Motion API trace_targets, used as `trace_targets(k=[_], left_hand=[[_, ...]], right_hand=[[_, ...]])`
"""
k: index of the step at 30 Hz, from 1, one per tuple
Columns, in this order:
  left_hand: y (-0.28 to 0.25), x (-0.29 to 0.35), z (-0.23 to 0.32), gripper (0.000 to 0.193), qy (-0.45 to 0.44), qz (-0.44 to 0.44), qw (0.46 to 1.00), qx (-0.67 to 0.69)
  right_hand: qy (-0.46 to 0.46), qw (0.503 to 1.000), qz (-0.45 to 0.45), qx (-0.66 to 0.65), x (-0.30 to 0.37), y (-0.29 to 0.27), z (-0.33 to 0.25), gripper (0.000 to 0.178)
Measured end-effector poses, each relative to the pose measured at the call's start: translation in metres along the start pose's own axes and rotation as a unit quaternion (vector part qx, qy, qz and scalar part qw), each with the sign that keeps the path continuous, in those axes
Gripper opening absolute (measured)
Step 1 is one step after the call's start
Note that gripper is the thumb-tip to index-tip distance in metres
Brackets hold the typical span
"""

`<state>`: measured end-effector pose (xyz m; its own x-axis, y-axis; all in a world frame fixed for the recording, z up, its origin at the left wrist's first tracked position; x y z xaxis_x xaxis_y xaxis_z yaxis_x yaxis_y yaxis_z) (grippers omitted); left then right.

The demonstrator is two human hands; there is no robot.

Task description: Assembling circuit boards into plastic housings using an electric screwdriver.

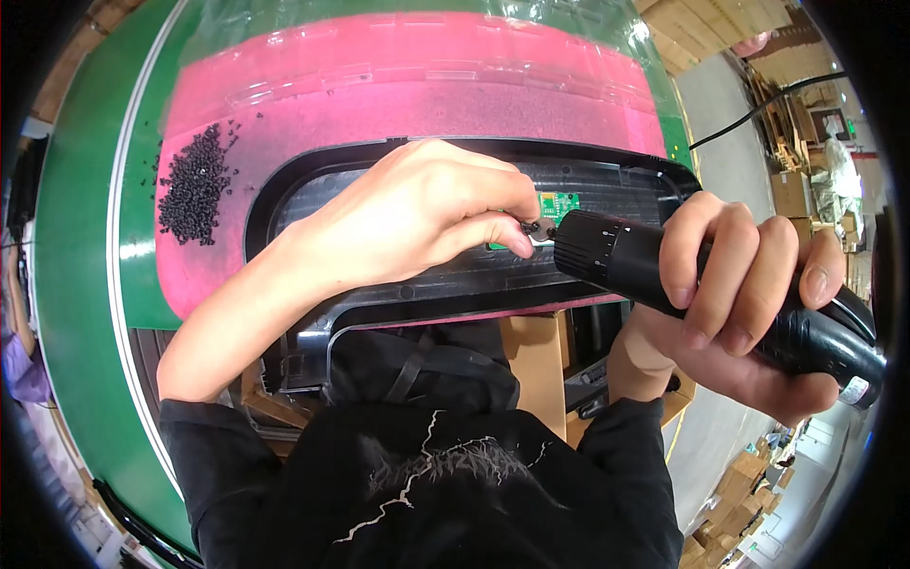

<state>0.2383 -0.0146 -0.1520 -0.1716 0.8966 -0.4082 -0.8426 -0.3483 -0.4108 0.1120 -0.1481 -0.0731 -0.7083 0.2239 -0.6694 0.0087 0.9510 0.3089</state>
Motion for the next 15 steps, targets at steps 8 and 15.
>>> trace_targets(k=[8,15], left_hand=[[-0.002,0.000,0.001,0.020,-0.015,-0.033,0.999,-0.002],[-0.003,0.009,-0.013,0.013,-0.095,0.003,0.992,-0.086]], right_hand=[[-0.007,1.000,0.000,0.004,0.001,0.000,0.004,0.049],[0.043,0.999,-0.021,0.007,-0.001,-0.013,0.031,0.057]])
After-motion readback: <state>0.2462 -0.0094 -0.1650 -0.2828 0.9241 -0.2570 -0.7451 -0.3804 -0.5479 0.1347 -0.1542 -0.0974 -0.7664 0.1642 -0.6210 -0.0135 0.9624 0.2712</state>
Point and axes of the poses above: each hand's wrist, its own x-axis away from the middle knuckle, its own y-axis out of the palm, z = x × y, the point moved 2 cm from there along -x, towards the middle knuckle
